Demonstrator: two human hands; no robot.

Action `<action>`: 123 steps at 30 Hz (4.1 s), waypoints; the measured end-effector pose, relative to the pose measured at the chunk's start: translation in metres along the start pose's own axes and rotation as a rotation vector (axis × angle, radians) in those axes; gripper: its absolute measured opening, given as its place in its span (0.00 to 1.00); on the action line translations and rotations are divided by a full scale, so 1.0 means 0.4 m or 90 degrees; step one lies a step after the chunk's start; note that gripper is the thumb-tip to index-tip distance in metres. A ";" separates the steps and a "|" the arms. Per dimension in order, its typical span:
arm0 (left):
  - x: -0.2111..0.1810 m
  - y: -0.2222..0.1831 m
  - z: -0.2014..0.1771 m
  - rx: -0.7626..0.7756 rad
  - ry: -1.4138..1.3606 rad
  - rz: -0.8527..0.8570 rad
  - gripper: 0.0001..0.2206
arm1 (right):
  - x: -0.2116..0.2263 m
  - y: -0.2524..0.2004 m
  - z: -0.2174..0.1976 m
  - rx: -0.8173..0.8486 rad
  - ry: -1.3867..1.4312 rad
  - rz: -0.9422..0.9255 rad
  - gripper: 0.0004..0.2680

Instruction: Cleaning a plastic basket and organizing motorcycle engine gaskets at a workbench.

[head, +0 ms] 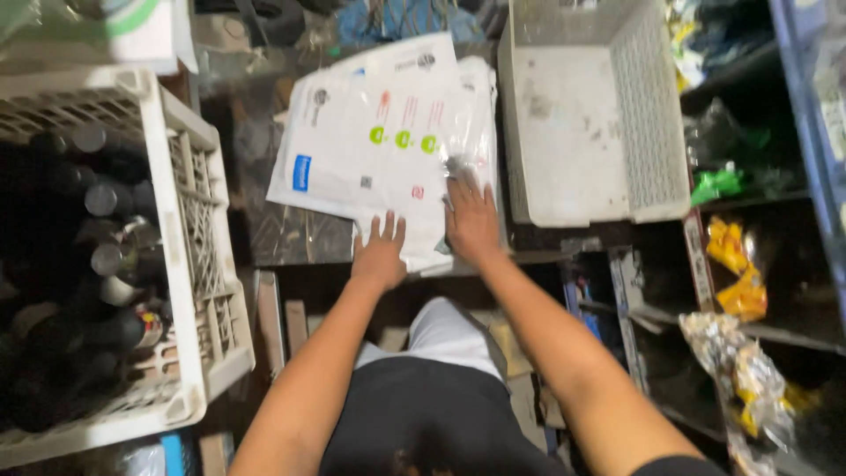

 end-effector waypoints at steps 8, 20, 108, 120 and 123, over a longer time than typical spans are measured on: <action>0.002 0.159 0.011 -0.056 -0.001 -0.021 0.26 | -0.002 0.154 -0.048 0.103 0.016 0.037 0.21; -0.073 0.261 -0.065 0.056 -0.065 -0.150 0.24 | -0.095 0.360 0.076 0.213 0.133 0.002 0.26; 0.065 0.315 -0.038 0.131 -0.044 -0.112 0.26 | 0.051 0.278 0.014 0.036 0.028 -0.436 0.17; 0.022 0.113 -0.159 -0.053 -0.131 -0.031 0.33 | -0.067 0.293 0.016 0.190 -0.027 -0.031 0.22; 0.076 0.083 -0.096 -0.280 -0.379 0.000 0.40 | 0.021 0.225 0.081 0.061 -0.009 -0.324 0.22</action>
Point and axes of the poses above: each hand's wrist, its own y-axis towards the middle knuckle, its own z-axis out of the palm, x = y × z, the point moved 2 cm from there along y, towards the middle knuckle, and after that the axes turned 14 degrees about -y, right-handed, at the moved point
